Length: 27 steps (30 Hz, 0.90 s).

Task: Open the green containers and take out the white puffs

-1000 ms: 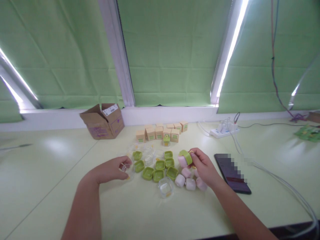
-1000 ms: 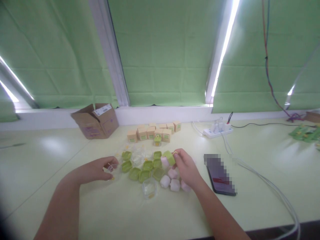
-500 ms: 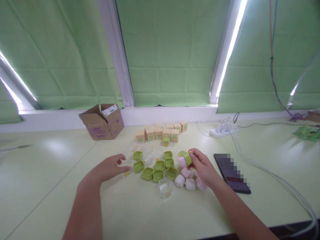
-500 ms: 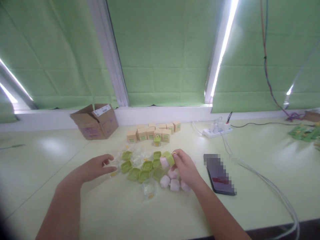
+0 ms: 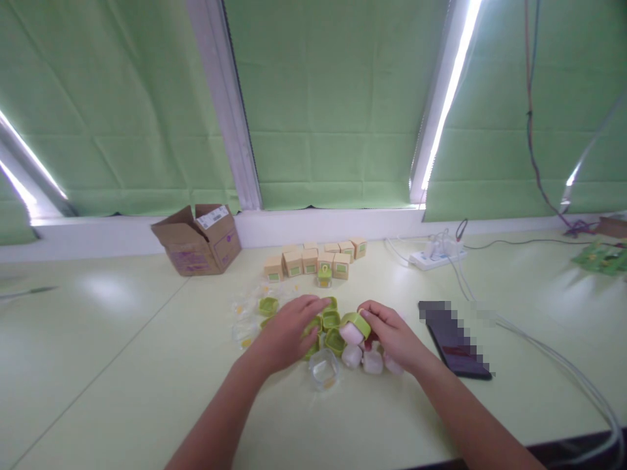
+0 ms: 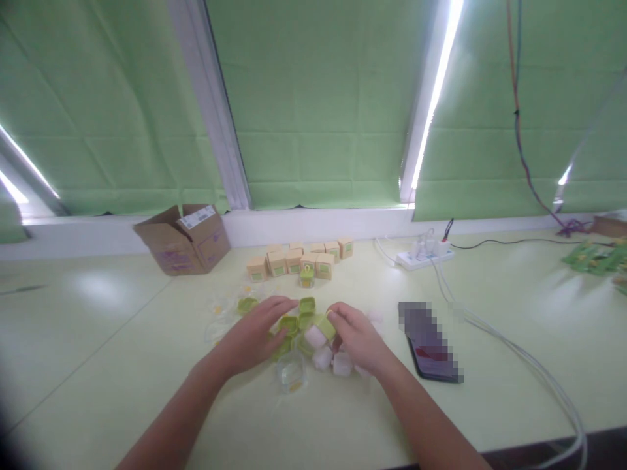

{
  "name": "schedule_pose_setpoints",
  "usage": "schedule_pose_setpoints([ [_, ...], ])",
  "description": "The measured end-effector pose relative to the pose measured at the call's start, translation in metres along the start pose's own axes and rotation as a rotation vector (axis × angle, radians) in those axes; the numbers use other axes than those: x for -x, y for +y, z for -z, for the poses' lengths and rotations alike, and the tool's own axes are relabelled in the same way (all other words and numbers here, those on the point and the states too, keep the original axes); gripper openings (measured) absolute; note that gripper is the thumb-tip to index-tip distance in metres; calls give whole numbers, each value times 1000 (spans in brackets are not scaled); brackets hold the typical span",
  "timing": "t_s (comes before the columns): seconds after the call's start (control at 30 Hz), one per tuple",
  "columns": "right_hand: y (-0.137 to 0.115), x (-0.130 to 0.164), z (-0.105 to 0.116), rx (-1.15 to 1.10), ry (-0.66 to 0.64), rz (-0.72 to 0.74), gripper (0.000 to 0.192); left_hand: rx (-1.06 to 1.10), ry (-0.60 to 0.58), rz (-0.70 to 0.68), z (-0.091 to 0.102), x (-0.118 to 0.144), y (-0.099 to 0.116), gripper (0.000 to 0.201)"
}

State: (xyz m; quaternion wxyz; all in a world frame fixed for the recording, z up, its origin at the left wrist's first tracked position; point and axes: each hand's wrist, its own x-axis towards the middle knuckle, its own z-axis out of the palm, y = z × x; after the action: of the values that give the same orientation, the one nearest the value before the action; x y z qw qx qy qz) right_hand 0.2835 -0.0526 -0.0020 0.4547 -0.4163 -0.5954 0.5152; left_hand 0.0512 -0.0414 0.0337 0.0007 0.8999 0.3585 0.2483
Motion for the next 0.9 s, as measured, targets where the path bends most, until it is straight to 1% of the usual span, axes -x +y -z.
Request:
schedule_pose_setpoints([
  [0.1,-1,2,-2,36,-63,-5,27,-49,-71,-103,-10,-2,14,54],
  [0.17,-1,3,-3,47,-87,-6,27,-95,-92,-167,-14,-2,19,56],
  [0.27,-1,3,-3,50,-109,-14,27,-162,-57,-227,-18,-3,23,50],
  [0.4,-2,3,-1,83,-147,-24,29,-211,-17,-255,-21,-5,26,37],
  [0.53,-6,4,0,146,-145,-28,32,-142,-10,-282,-20,-5,27,38],
  [0.6,-9,5,0,185,-105,3,32,-76,-1,-257,-19,-4,28,43],
  [0.7,-14,7,0,252,-26,96,30,-6,11,-165,-19,-2,30,51],
  [0.8,-17,9,1,308,6,185,28,32,4,-66,-21,-2,31,50],
  [0.9,-17,10,2,358,1,290,25,70,-3,21,-21,-3,32,46],
])
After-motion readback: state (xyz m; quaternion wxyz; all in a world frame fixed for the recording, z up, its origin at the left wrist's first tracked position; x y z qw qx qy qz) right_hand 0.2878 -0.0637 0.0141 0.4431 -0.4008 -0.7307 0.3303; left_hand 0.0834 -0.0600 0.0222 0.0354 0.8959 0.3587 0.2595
